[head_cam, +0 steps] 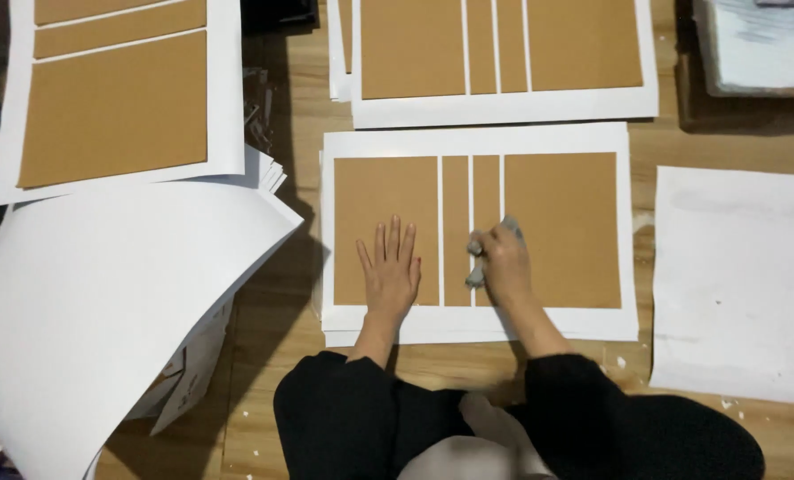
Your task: Applying glue to cardboard strips with a roller and assembling them onto a backing sheet at a print shop.
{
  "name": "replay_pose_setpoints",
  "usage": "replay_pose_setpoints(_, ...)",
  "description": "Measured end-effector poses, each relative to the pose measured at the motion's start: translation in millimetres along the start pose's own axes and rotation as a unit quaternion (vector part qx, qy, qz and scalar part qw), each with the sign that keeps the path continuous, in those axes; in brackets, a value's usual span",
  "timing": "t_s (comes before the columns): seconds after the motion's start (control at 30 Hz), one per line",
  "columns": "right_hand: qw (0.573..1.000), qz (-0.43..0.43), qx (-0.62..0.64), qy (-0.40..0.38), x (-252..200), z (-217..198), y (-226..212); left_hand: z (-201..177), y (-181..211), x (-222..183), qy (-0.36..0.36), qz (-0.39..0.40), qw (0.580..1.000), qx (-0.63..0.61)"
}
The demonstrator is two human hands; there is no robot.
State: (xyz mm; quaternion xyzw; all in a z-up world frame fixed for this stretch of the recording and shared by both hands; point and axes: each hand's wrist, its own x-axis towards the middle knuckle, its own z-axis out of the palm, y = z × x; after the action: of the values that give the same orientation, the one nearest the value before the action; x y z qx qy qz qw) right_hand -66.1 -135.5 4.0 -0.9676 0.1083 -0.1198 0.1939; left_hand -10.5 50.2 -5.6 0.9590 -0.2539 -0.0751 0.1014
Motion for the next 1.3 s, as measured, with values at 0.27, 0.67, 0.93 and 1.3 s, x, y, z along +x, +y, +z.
replay_pose_setpoints(0.27,0.997,-0.013,-0.041,0.060,94,49,38,16,-7,5,-0.010,-0.009,1.000,0.004)
replay_pose_setpoints(0.67,0.997,-0.057,-0.003,0.052,85,56,-14,20,-10,7,-0.028,0.000,1.000,0.013)
replay_pose_setpoints(0.93,0.998,-0.040,0.043,-0.019,7,0,-47,1,-13,5,-0.069,-0.004,0.998,-0.009)
replay_pose_setpoints(1.3,0.969,0.201,-0.112,-0.089,45,-128,176,-57,-76,151,-0.130,0.024,0.991,0.006)
